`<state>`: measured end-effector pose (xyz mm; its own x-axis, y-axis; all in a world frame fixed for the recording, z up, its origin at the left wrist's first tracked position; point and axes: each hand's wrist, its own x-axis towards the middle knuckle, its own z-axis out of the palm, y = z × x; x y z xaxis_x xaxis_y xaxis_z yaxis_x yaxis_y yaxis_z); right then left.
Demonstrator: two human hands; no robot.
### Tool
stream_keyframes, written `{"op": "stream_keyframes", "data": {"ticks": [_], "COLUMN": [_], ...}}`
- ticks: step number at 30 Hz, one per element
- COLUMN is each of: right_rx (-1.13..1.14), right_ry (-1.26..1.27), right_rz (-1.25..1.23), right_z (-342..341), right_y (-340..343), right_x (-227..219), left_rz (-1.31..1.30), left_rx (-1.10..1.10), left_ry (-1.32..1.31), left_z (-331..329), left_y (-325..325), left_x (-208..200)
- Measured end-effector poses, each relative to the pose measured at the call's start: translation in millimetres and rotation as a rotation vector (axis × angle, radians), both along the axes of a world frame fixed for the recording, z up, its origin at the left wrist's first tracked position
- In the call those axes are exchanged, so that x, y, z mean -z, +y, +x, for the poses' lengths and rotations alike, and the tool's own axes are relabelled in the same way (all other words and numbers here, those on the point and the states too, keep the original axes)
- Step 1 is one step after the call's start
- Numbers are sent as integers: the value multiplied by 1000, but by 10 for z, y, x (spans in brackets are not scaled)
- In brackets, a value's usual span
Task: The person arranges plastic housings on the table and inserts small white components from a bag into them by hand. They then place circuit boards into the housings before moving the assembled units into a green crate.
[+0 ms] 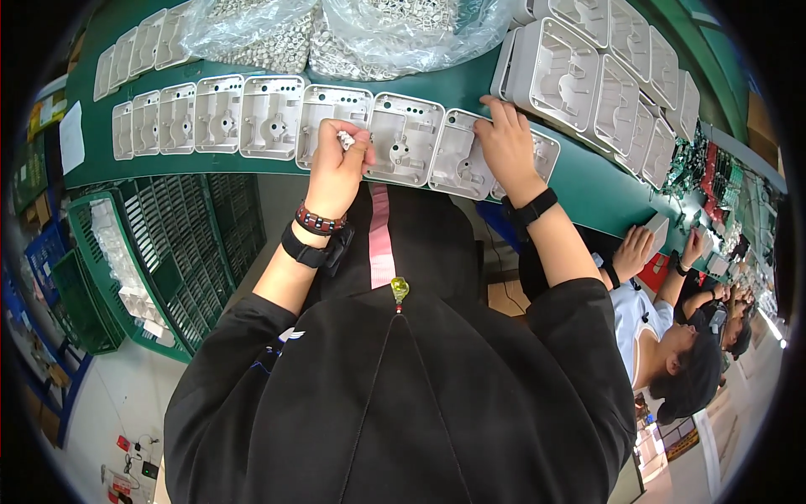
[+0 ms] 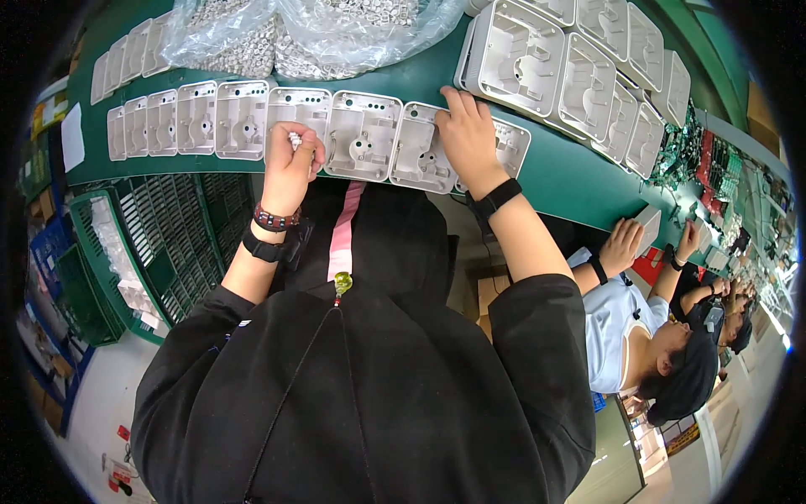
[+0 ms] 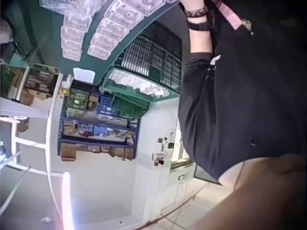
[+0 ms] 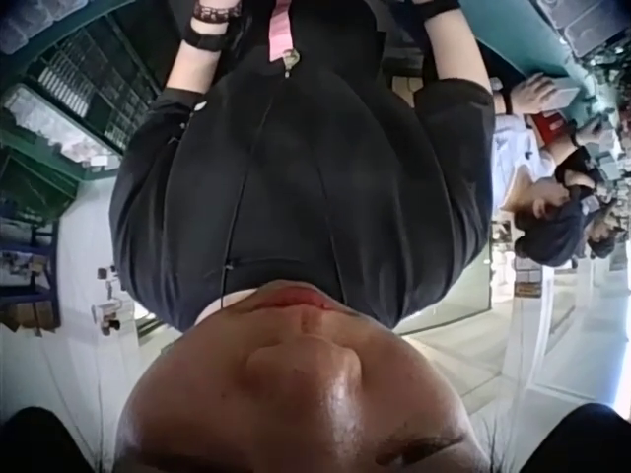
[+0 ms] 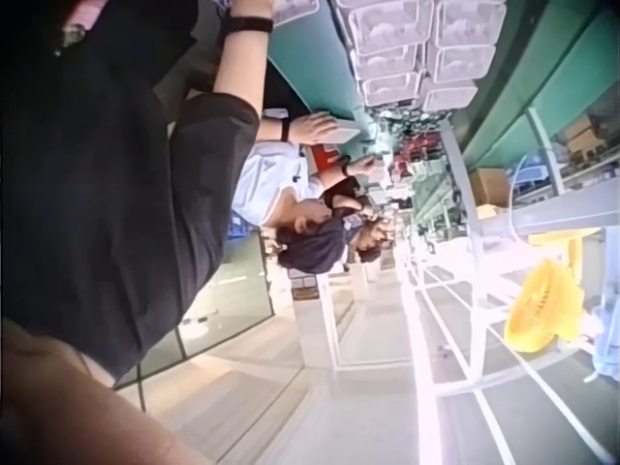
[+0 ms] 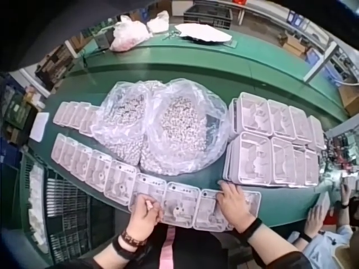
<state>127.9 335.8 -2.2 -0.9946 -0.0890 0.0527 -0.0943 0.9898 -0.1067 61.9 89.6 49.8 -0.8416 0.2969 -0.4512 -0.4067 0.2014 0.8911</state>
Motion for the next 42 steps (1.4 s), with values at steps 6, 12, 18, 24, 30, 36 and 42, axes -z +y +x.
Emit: {"op": "stream_keyframes", "data": {"ticks": [6,12,18,24,30,36,42], "right_rx": [111,234,96,-155,-280,-146,-75], "right_ry": [-17,-44,43,52,86,98,60], "right_rz": [-182,-881,-911,-742,-637,-667,-283], "right_z": [139,171,138,120,-31,-299,-479], "right_y": [-105,-839,-998,-1001,-1073,-811,-523], "right_x": [-352,-947,-1075,-1102,-1065,-780,-355], "left_rz": [-3,90,221,444,258,353,480], "left_rx": [382,660,936,1200,1397,1072,-72], "left_ry": [-3,-93,-295,-471,-572,-592,-658], "left_z": [-14,-29,-118,-283,-436,-528,-751], "left_y": [21,-38,-169,-220,-267,-432,-704], "left_x": [-64,-125,-203,-260,-223,-150,-11]}}
